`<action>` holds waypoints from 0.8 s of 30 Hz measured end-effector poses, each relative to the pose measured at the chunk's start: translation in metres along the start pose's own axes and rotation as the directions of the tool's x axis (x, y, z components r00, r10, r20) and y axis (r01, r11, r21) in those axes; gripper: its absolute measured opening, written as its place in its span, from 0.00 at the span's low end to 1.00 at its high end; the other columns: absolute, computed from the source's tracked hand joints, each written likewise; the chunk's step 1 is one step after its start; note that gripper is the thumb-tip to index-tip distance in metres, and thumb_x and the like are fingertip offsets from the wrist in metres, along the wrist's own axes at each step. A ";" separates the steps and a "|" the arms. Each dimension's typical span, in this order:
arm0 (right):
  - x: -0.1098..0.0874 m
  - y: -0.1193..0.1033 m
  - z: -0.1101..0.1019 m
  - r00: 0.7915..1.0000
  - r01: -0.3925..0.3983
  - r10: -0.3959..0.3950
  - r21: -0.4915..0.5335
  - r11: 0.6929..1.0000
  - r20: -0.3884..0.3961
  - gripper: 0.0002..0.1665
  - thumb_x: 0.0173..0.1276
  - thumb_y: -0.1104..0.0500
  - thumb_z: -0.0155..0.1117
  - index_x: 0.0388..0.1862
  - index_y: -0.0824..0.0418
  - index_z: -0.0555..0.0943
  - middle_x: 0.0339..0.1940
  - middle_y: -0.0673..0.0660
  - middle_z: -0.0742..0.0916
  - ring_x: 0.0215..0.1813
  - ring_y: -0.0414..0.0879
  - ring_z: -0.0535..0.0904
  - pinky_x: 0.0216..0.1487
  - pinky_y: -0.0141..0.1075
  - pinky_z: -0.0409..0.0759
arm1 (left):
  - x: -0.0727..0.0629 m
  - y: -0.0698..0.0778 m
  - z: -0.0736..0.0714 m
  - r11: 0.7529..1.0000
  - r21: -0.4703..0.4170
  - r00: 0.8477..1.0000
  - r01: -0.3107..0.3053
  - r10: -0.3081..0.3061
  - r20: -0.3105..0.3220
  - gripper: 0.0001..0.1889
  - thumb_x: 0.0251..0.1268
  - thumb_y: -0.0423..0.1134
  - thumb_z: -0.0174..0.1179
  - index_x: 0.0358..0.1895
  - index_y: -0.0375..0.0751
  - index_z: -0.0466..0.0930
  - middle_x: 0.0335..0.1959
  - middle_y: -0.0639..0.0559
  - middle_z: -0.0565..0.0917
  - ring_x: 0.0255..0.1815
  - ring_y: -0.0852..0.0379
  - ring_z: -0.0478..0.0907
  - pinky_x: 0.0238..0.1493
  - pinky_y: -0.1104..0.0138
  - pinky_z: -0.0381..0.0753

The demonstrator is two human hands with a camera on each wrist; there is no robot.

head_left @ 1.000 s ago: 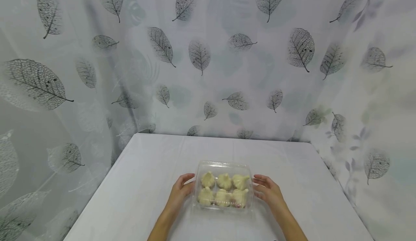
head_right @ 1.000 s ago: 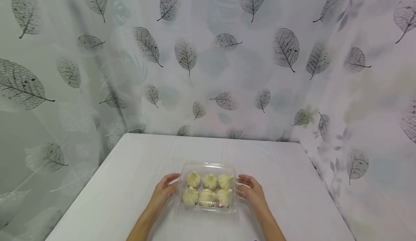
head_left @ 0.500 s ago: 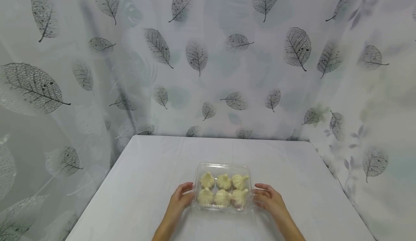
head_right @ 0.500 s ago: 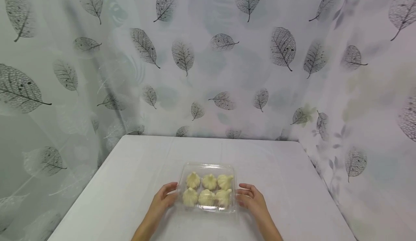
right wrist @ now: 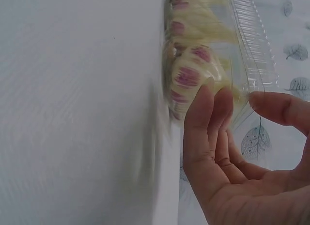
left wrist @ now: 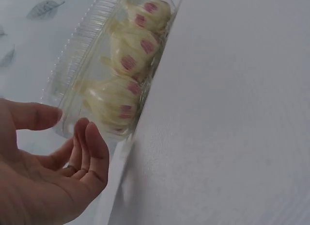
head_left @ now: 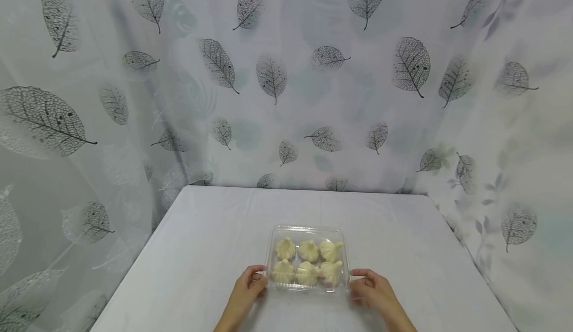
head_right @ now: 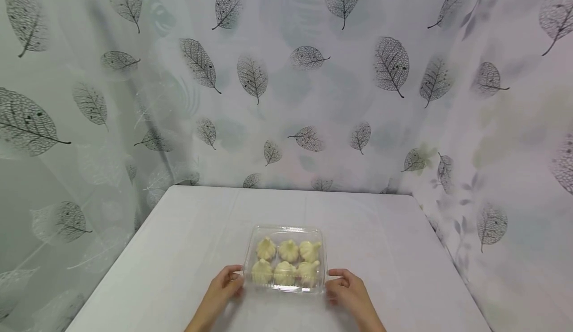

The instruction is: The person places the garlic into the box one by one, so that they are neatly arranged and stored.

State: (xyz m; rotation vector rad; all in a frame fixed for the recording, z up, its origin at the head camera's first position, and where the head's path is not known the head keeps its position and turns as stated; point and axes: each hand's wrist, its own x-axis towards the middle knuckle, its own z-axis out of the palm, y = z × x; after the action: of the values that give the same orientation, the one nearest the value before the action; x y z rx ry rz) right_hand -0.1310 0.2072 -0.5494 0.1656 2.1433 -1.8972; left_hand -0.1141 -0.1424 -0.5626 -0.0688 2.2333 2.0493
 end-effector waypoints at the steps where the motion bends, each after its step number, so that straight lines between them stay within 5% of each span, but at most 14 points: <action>1: -0.001 0.000 0.000 1.000 -0.009 0.009 0.001 1.000 0.011 0.27 0.72 0.60 0.68 0.63 0.75 0.76 0.37 0.56 0.88 0.40 0.50 0.87 0.42 0.44 0.93 | -0.001 0.000 0.001 1.000 0.003 1.000 0.009 -0.009 0.001 0.20 0.78 0.36 0.58 0.62 0.23 0.71 0.37 0.48 0.81 0.36 0.54 0.80 0.37 0.67 0.87; 9: -0.009 -0.002 0.000 0.998 -0.056 0.056 0.001 0.998 -0.014 0.21 0.73 0.53 0.70 0.49 0.72 0.83 0.35 0.57 0.88 0.37 0.49 0.87 0.40 0.47 0.94 | -0.004 -0.001 0.005 0.998 -0.041 0.999 0.051 -0.051 0.001 0.10 0.80 0.37 0.55 0.46 0.30 0.73 0.29 0.50 0.82 0.27 0.58 0.78 0.29 0.71 0.84; 24: -0.011 0.003 -0.001 0.996 -0.069 0.061 0.106 0.992 0.072 0.18 0.70 0.59 0.71 0.45 0.75 0.84 0.32 0.58 0.90 0.34 0.50 0.90 0.40 0.43 0.94 | -0.006 -0.001 0.010 0.988 -0.143 0.998 0.055 -0.060 -0.026 0.06 0.77 0.33 0.55 0.43 0.31 0.74 0.32 0.47 0.89 0.28 0.59 0.83 0.33 0.70 0.88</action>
State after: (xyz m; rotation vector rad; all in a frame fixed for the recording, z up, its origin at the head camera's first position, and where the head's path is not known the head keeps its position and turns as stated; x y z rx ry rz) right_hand -0.1198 0.2101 -0.5494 0.1870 1.9682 -1.9539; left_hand -0.1073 -0.1331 -0.5633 -0.1752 2.0726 2.1876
